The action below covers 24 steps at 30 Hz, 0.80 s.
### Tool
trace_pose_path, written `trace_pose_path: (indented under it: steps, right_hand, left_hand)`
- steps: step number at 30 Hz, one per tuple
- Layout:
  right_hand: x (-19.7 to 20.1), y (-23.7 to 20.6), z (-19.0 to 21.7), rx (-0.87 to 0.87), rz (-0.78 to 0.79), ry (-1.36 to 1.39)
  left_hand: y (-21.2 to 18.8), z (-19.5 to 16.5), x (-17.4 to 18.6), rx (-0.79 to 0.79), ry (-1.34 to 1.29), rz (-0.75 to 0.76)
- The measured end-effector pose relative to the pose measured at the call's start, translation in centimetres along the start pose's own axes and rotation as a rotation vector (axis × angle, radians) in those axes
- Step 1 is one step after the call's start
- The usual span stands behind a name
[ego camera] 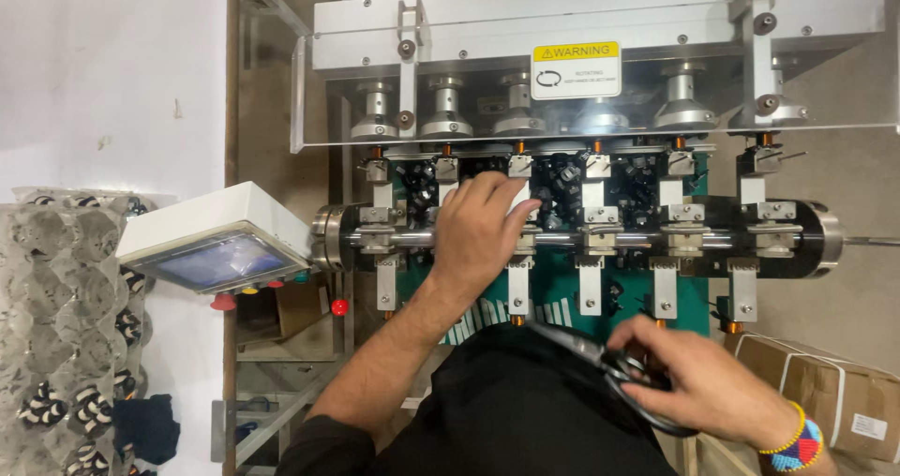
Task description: The person operates a small benchtop industrial machine with rotating spools, pressing control panel buttons and pulling a red-handled lever. They use scissors to cut white strips from the machine output, lay the cut strips on the green mat, and handle small black components, placing them aside.
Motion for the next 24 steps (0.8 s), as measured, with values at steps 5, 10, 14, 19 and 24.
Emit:
trace_pose_path:
  steps: [5, 10, 14, 19, 24]
  right_hand:
    - [-4.6, 0.0, -15.8, 0.108, 0.067, 0.377]
    - [-6.6, 6.4, -28.6, -0.002, -0.596, 0.019]
    - [-4.4, 11.9, -27.6, 0.438, -0.841, -0.484]
    - [-1.7, 5.4, -21.3, 0.329, -0.11, -0.287]
    - [8.7, -0.1, -7.2, 0.72, -0.224, -0.104]
  left_hand:
    - [5.0, -2.6, -4.3, -0.033, 0.285, -0.118]
    - [4.6, -4.9, -7.1, -0.091, 0.369, -0.21]
    - [3.0, -7.1, -8.3, -0.03, 0.373, -0.214]
    - [-6.1, -6.1, -5.4, 0.06, 0.334, -0.369]
    - [-18.7, 4.1, -9.7, 1.031, -0.36, -0.267]
Point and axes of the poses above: each hand's wrist, its own y-axis towards the middle knuckle, its own x-axis out of the back of the hand, z = x × y, the point moved 4 cm from there along y, towards the middle knuckle, and after that the axes turned 13 degrees about x, right-handed, at the moved point
